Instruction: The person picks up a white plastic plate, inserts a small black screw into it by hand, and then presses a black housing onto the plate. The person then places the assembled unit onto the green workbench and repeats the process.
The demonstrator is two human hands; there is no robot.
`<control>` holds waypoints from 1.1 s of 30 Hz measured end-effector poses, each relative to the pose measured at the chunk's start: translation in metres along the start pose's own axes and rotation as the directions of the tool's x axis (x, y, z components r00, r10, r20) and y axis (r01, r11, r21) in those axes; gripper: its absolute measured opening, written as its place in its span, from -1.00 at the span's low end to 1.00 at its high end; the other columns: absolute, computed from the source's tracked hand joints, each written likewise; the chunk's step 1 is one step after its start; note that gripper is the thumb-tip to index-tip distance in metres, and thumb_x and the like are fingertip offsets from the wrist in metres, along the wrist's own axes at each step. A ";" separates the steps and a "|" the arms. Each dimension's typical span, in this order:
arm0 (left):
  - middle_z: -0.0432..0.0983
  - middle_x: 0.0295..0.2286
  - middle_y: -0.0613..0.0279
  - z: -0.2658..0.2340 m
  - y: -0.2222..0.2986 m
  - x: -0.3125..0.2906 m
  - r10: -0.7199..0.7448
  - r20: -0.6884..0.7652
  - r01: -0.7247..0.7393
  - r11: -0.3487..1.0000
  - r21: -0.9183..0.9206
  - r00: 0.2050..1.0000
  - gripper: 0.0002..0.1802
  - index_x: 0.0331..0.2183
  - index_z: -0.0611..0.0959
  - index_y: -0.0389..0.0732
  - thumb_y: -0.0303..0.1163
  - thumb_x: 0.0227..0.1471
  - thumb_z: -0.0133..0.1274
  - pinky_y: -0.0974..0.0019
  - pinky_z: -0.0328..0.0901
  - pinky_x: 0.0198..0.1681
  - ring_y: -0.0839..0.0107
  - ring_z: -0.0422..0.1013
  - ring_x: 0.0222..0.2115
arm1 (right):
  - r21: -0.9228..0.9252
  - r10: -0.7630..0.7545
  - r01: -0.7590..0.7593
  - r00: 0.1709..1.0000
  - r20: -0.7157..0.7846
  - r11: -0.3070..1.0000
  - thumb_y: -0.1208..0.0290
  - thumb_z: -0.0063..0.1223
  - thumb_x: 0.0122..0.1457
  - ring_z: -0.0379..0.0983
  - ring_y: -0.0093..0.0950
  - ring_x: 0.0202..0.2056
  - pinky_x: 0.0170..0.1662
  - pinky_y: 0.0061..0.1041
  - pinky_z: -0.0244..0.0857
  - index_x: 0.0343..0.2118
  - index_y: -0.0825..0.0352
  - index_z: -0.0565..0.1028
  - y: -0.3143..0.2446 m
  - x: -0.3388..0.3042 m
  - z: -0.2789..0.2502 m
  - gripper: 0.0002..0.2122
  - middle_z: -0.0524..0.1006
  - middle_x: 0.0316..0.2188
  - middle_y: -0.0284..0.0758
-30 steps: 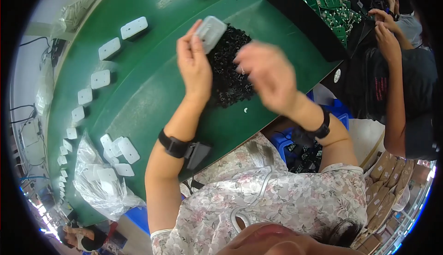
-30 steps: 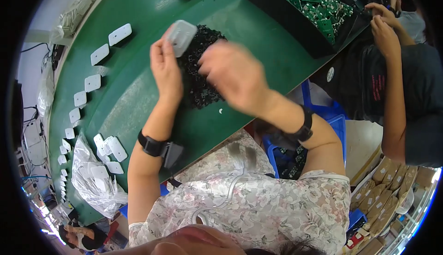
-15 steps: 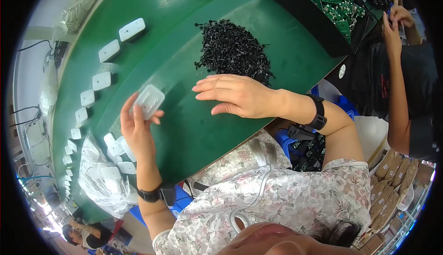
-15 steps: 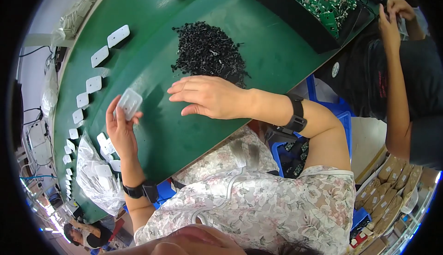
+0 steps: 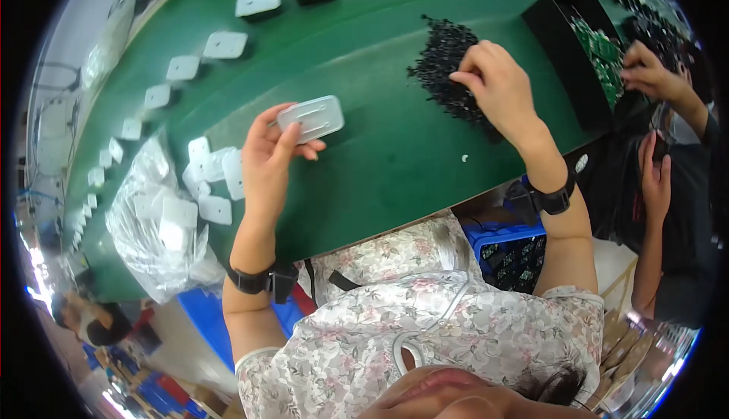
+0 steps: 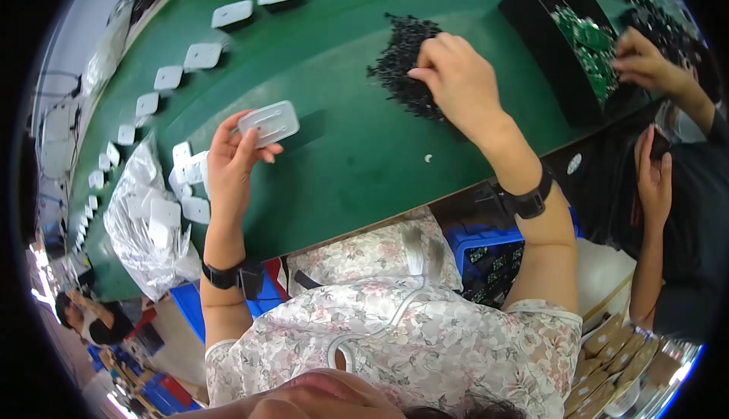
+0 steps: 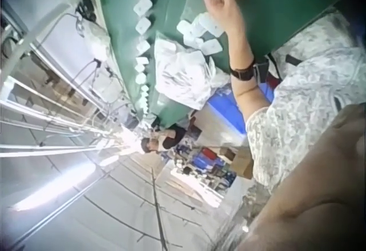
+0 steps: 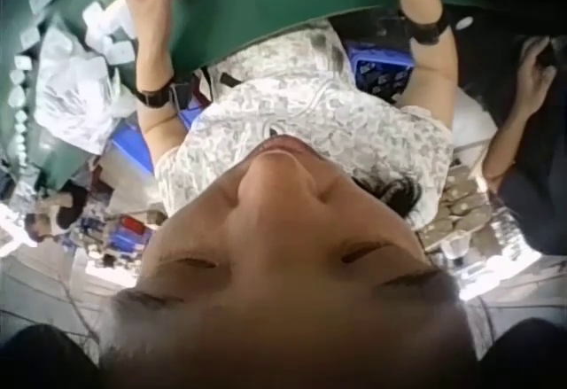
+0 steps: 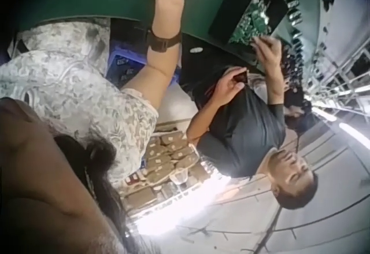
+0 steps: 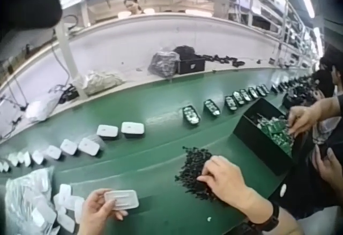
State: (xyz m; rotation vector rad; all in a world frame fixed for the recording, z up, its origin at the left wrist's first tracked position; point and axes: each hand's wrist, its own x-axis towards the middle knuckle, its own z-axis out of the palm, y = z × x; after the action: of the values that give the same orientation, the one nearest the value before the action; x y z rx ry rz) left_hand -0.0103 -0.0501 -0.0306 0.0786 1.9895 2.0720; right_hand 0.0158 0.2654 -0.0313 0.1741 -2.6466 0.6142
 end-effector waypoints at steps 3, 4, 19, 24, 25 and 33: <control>0.51 -0.33 0.00 0.003 -0.002 0.000 -0.015 0.035 0.018 0.996 -0.083 0.999 -0.66 -0.05 0.34 -0.40 -0.54 0.12 -0.08 0.43 0.37 -0.42 0.36 0.49 -0.47 | -0.010 0.023 -0.023 1.000 0.011 1.000 0.46 0.20 -0.07 0.27 -0.43 -0.58 -0.50 -0.51 0.16 -0.54 0.33 0.37 0.003 0.001 -0.001 -0.81 0.35 -0.59 -0.34; 0.50 -0.33 0.01 0.003 -0.003 0.000 -0.009 0.040 0.013 0.997 -0.081 0.999 -0.65 -0.04 0.34 -0.38 -0.54 0.12 -0.08 0.44 0.37 -0.43 0.37 0.48 -0.48 | -0.041 0.049 -0.048 0.999 0.009 0.998 0.47 0.17 -0.02 0.29 -0.48 -0.58 -0.51 -0.54 0.16 -0.52 0.33 0.38 0.004 0.001 0.002 -0.84 0.38 -0.58 -0.37; 0.41 -0.33 0.13 0.005 -0.001 -0.010 0.476 -0.133 -0.444 0.870 0.213 0.869 -0.81 -0.27 0.60 -0.31 -0.66 0.07 -0.07 0.52 0.34 -0.51 0.45 0.48 -0.50 | 0.873 0.029 -0.480 0.877 0.479 0.087 0.52 0.01 0.17 0.36 -0.64 -0.43 -0.37 -0.69 0.25 -0.23 0.44 0.43 -0.125 0.047 0.049 -0.85 0.45 -0.43 -0.35; 0.42 -0.32 0.13 0.005 0.002 -0.010 0.540 -0.122 -0.466 0.802 0.373 0.833 -0.74 -0.24 0.61 -0.26 -0.70 -0.02 0.02 0.49 0.35 -0.49 0.45 0.46 -0.46 | 0.806 0.027 -0.592 0.806 0.592 0.006 0.52 0.07 0.13 0.35 -0.66 -0.61 -0.59 -0.76 0.18 -0.24 0.36 0.31 -0.128 0.039 0.057 -0.80 0.46 -0.48 -0.36; 0.42 -0.31 0.14 0.008 0.002 -0.011 0.554 -0.056 -0.473 0.755 0.454 0.831 -0.72 -0.24 0.62 -0.25 -0.71 -0.05 0.04 0.48 0.35 -0.49 0.46 0.45 -0.45 | 0.803 0.031 -0.596 0.803 0.595 0.008 0.52 0.07 0.13 0.35 -0.66 -0.61 -0.59 -0.76 0.18 -0.24 0.36 0.31 -0.130 0.038 0.059 -0.80 0.46 -0.48 -0.36; 0.35 -0.38 0.17 0.017 -0.003 -0.016 0.447 -0.169 -0.401 0.882 0.248 0.878 -0.81 -0.34 0.62 -0.28 -0.69 -0.10 0.10 0.45 0.37 -0.49 0.43 0.42 -0.47 | 0.852 0.078 -0.520 0.854 0.515 0.060 0.50 0.12 0.11 0.34 -0.68 -0.63 -0.60 -0.75 0.18 -0.31 0.33 0.29 -0.142 0.028 0.065 -0.79 0.45 -0.51 -0.36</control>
State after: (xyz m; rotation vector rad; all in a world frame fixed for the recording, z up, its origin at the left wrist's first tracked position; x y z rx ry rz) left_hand 0.0095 -0.0373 -0.0302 0.3756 2.5124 2.1950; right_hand -0.0040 0.1087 -0.0168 0.0564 -1.9419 2.7221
